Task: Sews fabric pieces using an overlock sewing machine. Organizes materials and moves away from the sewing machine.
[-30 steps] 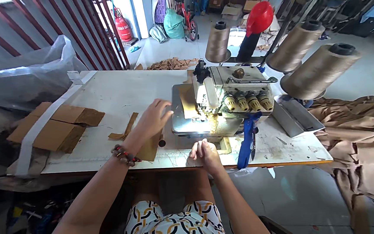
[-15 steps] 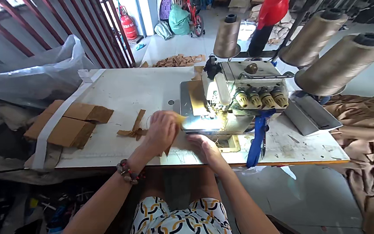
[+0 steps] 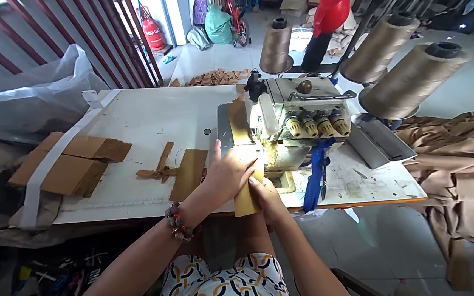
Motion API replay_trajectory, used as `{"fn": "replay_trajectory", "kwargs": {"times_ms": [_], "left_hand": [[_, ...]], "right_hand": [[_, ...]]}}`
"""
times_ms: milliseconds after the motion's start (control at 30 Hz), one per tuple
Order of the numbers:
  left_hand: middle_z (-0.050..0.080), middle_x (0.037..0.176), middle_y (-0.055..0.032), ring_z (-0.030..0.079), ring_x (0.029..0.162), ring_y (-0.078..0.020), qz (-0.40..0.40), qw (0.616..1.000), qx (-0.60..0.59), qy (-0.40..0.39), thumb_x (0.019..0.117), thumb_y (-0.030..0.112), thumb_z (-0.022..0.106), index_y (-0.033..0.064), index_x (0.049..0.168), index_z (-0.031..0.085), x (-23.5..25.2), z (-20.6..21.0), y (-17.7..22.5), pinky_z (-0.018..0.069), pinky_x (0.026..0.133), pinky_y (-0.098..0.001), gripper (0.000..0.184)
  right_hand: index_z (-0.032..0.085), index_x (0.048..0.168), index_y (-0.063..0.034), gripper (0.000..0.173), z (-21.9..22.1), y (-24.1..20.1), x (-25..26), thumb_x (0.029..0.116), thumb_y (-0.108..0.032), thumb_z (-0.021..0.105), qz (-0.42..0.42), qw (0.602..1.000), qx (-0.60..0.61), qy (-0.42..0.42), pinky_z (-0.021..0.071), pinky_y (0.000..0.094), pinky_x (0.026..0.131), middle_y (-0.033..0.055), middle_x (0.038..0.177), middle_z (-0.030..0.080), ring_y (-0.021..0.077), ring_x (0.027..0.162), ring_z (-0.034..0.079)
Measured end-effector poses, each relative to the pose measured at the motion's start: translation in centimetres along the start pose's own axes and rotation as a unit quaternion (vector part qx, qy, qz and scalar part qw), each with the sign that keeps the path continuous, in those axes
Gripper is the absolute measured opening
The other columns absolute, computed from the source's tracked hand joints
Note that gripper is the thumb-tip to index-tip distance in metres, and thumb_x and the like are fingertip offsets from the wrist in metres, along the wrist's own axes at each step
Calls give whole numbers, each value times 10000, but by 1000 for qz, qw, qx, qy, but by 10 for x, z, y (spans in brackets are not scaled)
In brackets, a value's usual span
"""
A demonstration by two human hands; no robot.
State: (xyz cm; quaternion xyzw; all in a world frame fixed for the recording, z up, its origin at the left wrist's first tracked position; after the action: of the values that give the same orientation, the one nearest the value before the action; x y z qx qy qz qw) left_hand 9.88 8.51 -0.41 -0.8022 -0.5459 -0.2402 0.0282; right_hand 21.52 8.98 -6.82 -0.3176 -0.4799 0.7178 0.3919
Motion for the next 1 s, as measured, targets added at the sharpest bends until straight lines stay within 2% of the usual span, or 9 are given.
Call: {"fn": "replay_trajectory", "kwargs": {"times_ms": [133,200,367,467,600,700,800,900,1000], "left_hand": [[733,1172,-86,678,1167,-323,14,1000,1,10,1016,230,593,117,1193,755,2,-10,2,237,1101,-805,265],[746,1062,-85,707,1069,-316,21,1000,12,12,1015,231,599,114,1139,772,1,-13,2,250,1100,-796,243],[683,1314,-51,596,1308,-268,-26,998,-27,-59,996,447,580,148,1283,705,21,-16,-19,181,1148,-780,433],[667,1297,-147,579,1301,-360,-32,996,-59,-60,951,391,694,58,1241,692,33,-28,-24,224,1106,-797,441],[602,1429,-142,480,1419,-362,-83,990,-63,-90,915,340,768,71,1330,641,46,-25,-41,176,1146,-771,511],[494,1552,-137,471,1425,-367,-118,989,-86,-32,997,282,668,70,1420,581,19,-32,-61,286,1144,-715,482],[591,1354,-237,652,1151,-399,-208,974,-79,-40,1069,191,555,0,1365,543,-19,-27,-102,534,965,-584,352],[643,1160,-261,658,1060,-433,-255,958,-28,-129,1035,105,586,-46,1252,611,-57,2,-141,524,935,-620,266],[650,1061,-251,647,1029,-445,-215,971,3,-101,1043,93,556,-39,1088,659,-73,14,-146,498,910,-627,174]], "right_hand": [[612,1055,-23,263,-4,-4,9,1069,-132,374,-24,1000,0,-9,593,267,785,5,863,703,65,815,696],[612,1006,-33,306,-3,-2,13,1075,-141,334,-27,999,18,-32,589,228,653,2,783,697,60,685,683],[637,925,-49,423,0,8,19,1072,-148,252,-48,993,19,-104,555,211,600,-38,662,689,45,581,650],[636,964,-54,406,-5,22,19,1079,-145,258,-85,987,-19,-132,550,213,620,-60,695,681,32,611,640],[595,852,-119,406,-10,22,16,1069,-154,253,-101,989,4,-111,541,206,584,-60,684,680,38,594,642],[559,720,-160,485,-12,21,16,1078,-190,233,-124,986,29,-106,561,232,605,-41,680,684,66,606,658],[541,657,-180,588,-12,22,15,1099,-269,164,-142,985,25,-100,574,244,662,-46,695,695,67,653,673],[538,654,-184,619,-10,24,20,1100,-328,132,-143,984,7,-104,584,281,755,-34,752,707,91,752,691],[576,691,-161,594,-8,28,21,1104,-301,171,-151,984,-19,-92,579,276,790,-26,817,724,85,808,696]]}}
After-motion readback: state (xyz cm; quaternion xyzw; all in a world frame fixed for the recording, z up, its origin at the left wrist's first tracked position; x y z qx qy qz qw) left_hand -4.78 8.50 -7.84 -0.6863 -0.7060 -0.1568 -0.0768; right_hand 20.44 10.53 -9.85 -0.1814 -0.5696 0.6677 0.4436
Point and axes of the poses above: each hand's wrist, its own x-axis towards the middle knuckle, its own z-axis out of the palm, y = z × x, the point moved 5 cm from there along x, towards the middle knuckle
